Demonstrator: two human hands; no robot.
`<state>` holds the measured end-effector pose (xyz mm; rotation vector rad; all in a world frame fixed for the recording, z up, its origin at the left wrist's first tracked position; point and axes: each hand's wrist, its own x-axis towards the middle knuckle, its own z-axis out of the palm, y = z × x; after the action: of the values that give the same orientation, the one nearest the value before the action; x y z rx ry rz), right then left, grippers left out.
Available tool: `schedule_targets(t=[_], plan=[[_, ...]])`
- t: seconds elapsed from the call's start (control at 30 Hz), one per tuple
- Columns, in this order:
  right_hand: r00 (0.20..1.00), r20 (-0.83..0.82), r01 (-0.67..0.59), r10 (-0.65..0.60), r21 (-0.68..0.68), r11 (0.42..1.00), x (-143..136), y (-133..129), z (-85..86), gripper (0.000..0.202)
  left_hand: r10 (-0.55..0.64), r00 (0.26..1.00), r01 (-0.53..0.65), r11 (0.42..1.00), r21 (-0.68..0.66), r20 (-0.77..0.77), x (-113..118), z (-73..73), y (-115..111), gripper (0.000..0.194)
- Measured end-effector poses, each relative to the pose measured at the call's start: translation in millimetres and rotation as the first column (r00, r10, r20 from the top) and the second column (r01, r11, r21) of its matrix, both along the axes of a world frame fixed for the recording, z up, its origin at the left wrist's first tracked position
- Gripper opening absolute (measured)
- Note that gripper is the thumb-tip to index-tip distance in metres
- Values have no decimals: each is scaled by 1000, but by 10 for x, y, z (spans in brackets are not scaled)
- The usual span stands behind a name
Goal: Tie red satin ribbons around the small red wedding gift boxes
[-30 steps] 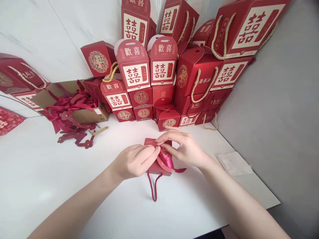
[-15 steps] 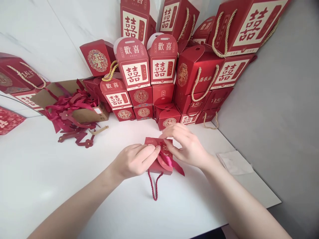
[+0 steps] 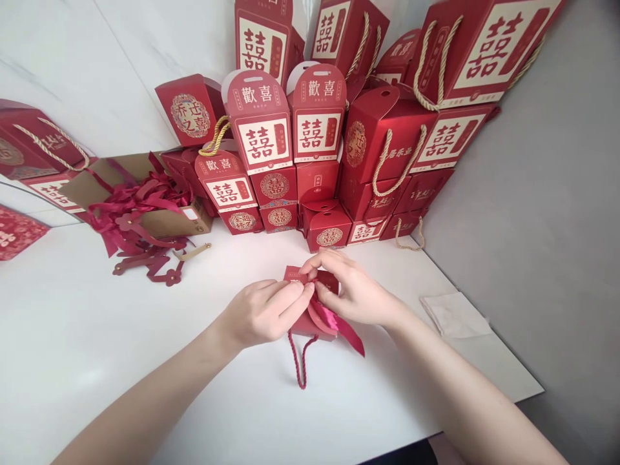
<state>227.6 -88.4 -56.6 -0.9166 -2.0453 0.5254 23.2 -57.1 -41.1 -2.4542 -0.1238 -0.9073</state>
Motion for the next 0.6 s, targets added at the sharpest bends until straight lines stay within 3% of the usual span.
schedule_targets(t=[0.13,0.23,0.4,0.6], plan=[[994,-75,87,-83,52,995,-27,7,-26,25,-8,1000,8,1000,5,1,-5,-5,3,13],[982,-162,91,-93,-18,996,-61,-1,-50,23,-4,1000,4,1000,0,7,-9,-7,4,13],[913,-406,-82,-46,-293,952,-72,-25,-54,24,-1,1000,1,1000,-15,-2,-12,-9,2,15],[843,-538,-277,-8,-446,851,97,5,46,28,-11,1000,11,1000,-22,1,-3,-7,-17,16]])
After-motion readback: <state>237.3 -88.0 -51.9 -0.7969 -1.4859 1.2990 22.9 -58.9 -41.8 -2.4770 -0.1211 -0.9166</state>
